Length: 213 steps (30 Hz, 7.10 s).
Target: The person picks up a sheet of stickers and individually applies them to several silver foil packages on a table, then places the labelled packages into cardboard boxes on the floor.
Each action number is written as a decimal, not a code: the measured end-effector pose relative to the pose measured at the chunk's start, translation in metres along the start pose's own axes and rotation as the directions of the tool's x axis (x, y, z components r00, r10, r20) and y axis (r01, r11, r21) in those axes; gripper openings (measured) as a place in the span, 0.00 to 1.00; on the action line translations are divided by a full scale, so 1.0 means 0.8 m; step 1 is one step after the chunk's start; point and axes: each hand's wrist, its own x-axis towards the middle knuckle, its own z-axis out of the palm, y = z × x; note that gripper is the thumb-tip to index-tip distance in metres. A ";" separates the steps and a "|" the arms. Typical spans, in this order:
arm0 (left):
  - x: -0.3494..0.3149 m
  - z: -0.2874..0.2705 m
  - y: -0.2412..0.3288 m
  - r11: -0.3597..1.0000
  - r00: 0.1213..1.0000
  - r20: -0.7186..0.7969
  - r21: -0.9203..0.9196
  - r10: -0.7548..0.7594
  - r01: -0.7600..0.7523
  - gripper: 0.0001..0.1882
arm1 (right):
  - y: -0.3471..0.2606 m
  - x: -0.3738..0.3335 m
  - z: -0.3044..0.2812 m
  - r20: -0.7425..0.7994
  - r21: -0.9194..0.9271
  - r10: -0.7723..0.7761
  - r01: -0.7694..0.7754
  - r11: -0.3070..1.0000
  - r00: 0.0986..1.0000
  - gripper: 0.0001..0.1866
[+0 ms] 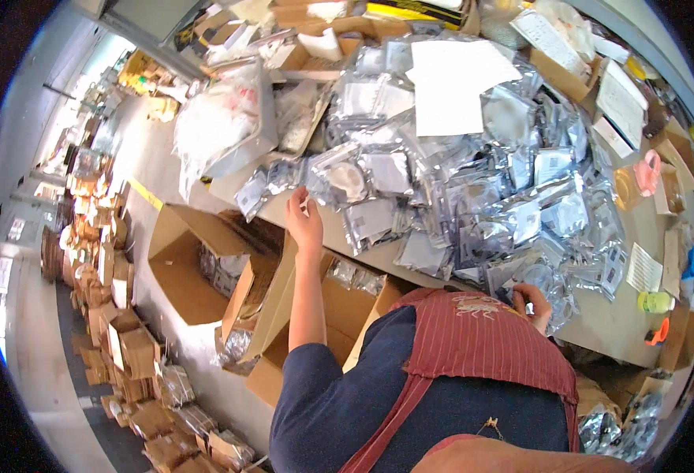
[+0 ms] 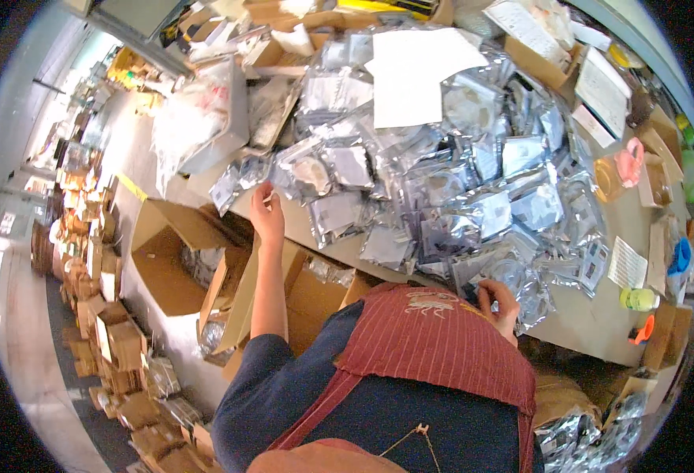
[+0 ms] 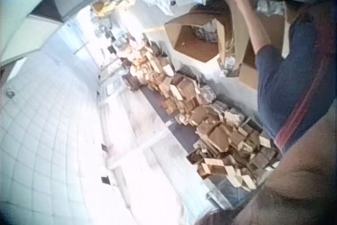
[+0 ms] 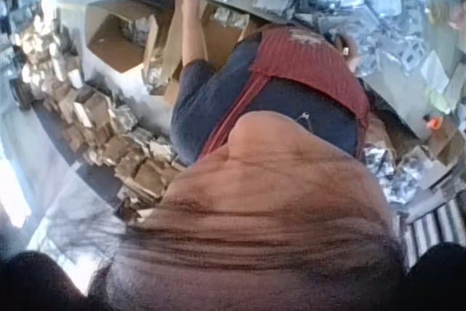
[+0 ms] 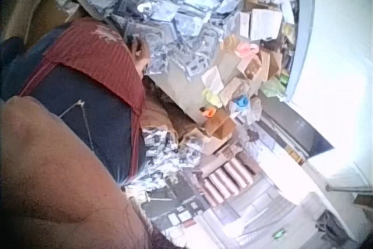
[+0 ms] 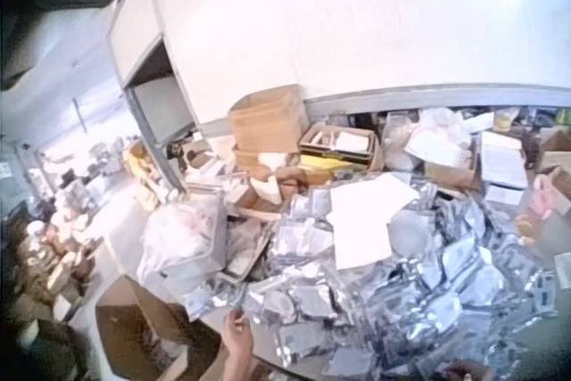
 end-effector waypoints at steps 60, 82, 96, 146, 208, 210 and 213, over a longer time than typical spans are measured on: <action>-0.074 0.081 0.301 0.487 0.468 0.871 -0.476 0.148 0.733 0.19 | -0.083 0.145 -0.006 -0.067 0.811 0.145 -0.031 0.584 0.987 0.12; -0.039 0.073 0.300 0.653 0.709 0.675 -0.634 0.205 0.415 0.36 | -0.073 0.136 -0.006 -0.036 0.901 0.376 -0.133 0.414 0.926 0.10; -0.073 0.079 0.320 0.629 0.481 0.863 -0.462 0.155 0.626 0.19 | -0.095 0.127 -0.007 -0.041 0.890 0.294 -0.099 0.444 0.955 0.10; -0.081 0.079 0.332 0.602 0.527 0.824 -0.532 0.207 0.596 0.14 | -0.087 0.115 -0.012 -0.087 0.737 0.086 0.006 0.676 0.992 0.24; -0.052 0.041 0.331 0.787 0.651 0.707 -0.555 0.276 0.268 0.18 | -0.142 0.105 -0.039 0.024 0.701 0.115 -0.099 0.707 0.993 0.29; -0.047 0.036 0.330 0.740 0.527 0.795 -0.543 0.301 0.396 0.19 | -0.144 0.108 -0.037 0.033 0.666 0.076 -0.079 0.742 0.997 0.30; -0.054 0.039 0.341 0.759 0.396 0.871 -0.463 0.292 0.458 0.17 | -0.141 0.109 -0.032 0.053 0.606 -0.011 -0.024 0.795 0.999 0.33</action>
